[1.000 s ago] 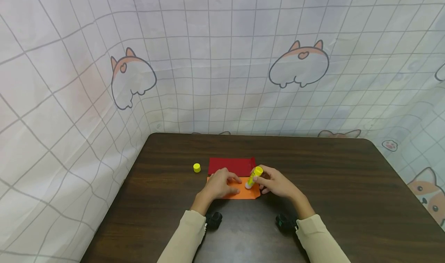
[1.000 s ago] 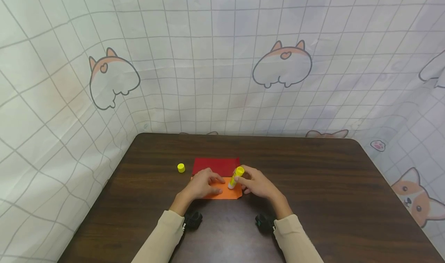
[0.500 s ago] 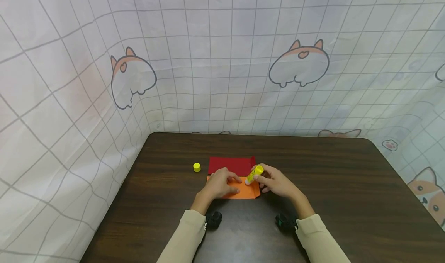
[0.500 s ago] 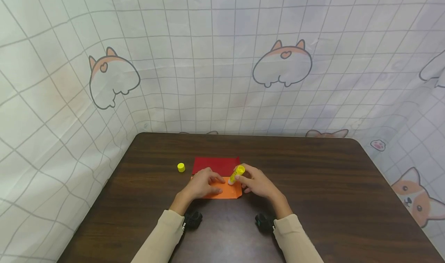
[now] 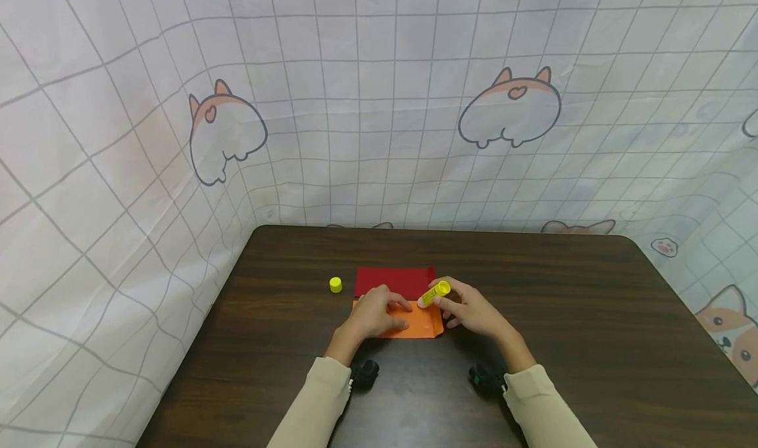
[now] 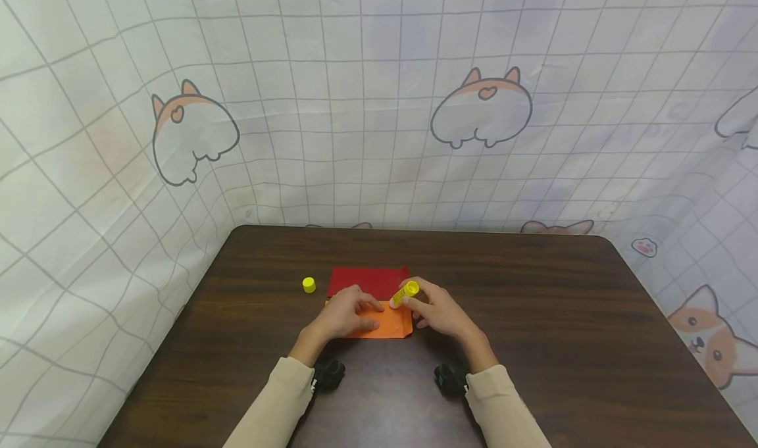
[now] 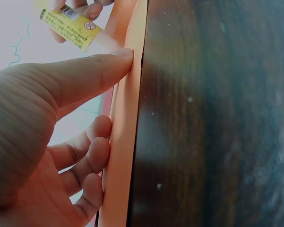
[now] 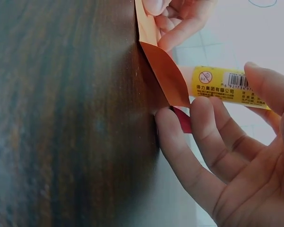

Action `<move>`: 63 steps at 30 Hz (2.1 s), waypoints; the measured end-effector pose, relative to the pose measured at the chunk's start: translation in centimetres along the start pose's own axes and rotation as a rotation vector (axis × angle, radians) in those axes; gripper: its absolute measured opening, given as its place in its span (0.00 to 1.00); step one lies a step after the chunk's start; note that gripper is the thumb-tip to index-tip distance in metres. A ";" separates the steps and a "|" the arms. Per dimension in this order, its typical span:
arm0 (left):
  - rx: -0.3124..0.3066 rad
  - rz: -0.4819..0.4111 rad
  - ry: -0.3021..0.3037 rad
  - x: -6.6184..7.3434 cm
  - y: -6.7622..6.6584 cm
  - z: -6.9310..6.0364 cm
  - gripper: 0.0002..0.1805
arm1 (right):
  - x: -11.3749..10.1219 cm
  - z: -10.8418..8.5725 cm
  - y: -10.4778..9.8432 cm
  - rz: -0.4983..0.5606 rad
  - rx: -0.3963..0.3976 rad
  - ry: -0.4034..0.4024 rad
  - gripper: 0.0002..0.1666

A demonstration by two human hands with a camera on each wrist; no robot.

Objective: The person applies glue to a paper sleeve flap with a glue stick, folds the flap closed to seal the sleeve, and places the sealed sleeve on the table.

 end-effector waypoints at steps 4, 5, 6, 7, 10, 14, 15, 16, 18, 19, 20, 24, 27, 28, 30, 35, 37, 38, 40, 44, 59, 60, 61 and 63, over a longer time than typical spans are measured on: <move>0.000 0.001 0.003 0.0 0.0 0.0 0.14 | 0.2 0.1 0.0 0.020 0.002 0.006 0.26; 0.000 0.003 0.005 0.0 0.0 0.0 0.15 | 0.2 0.1 0.0 0.022 0.003 0.006 0.26; 0.001 0.004 0.005 0.0 0.0 0.0 0.15 | 0.2 0.2 0.0 0.019 0.005 0.006 0.26; 0.000 0.006 0.005 0.0 0.0 0.0 0.15 | 0.3 0.2 0.1 0.015 0.007 0.005 0.26; 0.000 0.010 0.003 0.0 0.1 0.1 0.15 | 0.2 0.1 0.1 -0.003 0.012 0.002 0.26; 0.000 0.013 0.004 0.0 0.1 0.0 0.15 | 0.2 0.1 0.0 -0.011 0.008 0.000 0.26; 0.000 0.014 0.006 0.0 0.1 0.0 0.15 | 0.1 0.1 0.0 -0.008 0.007 0.001 0.25; 0.001 0.013 0.011 0.0 0.1 0.0 0.15 | 0.1 0.1 0.0 -0.006 0.002 0.000 0.25; 0.003 0.010 0.021 0.0 0.1 0.0 0.15 | 0.2 0.1 -0.1 -0.002 -0.005 0.005 0.24; 0.004 0.008 0.025 0.0 0.0 0.0 0.15 | 0.2 0.1 0.0 -0.002 -0.008 0.009 0.23; 0.005 0.007 0.029 0.0 0.0 0.0 0.15 | 0.2 0.1 -0.1 0.000 -0.016 0.009 0.22; 0.005 0.002 0.025 -0.1 0.0 0.0 0.14 | 0.1 -0.1 -0.1 0.004 -0.041 0.008 0.21; 0.003 0.000 0.015 -0.1 0.1 0.0 0.14 | 0.0 -0.2 -0.1 0.004 -0.054 0.003 0.21; 0.004 -0.001 0.014 -0.1 0.1 0.0 0.14 | 0.0 -0.2 -0.1 0.000 -0.058 0.003 0.20; 0.004 -0.001 0.013 -0.1 0.1 -0.1 0.14 | 0.1 -0.2 -0.1 -0.003 -0.065 0.003 0.19; 0.000 -0.002 0.008 -0.1 0.1 0.0 0.14 | 0.0 -0.2 0.0 -0.003 -0.088 0.004 0.18; -0.003 -0.005 0.007 -0.1 0.1 0.0 0.14 | -0.1 -0.2 0.1 -0.001 -0.096 0.002 0.18; -0.004 -0.005 0.007 -0.1 0.1 0.0 0.14 | -0.1 -0.2 0.1 -0.002 -0.100 0.000 0.18; -0.006 -0.008 0.008 -0.1 0.1 0.0 0.14 | -0.2 -0.3 0.1 -0.002 -0.107 -0.002 0.18; -0.005 -0.008 0.011 -0.2 0.1 0.0 0.14 | -0.4 -0.4 0.1 -0.002 -0.121 -0.007 0.17; -0.007 -0.002 0.008 -0.2 0.1 0.1 0.14 | -0.3 -0.3 0.2 -0.015 -0.142 -0.016 0.17; -0.006 -0.003 0.007 -0.1 0.1 0.1 0.14 | -0.3 -0.3 0.2 -0.017 -0.143 -0.016 0.17; -0.005 -0.005 0.006 -0.1 0.1 0.1 0.14 | -0.3 -0.3 0.2 -0.017 -0.145 -0.015 0.17; -0.003 -0.008 0.004 -0.1 0.0 0.0 0.14 | -0.3 -0.2 0.2 -0.020 -0.150 -0.017 0.17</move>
Point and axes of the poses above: each hand's wrist, its own z-axis towards the middle knuckle, its own y-axis out of the palm, x = y × z, the point moved 2 cm from there along z, towards the middle knuckle, and after that the axes turned 8 degrees about y, right-handed, at the moved point
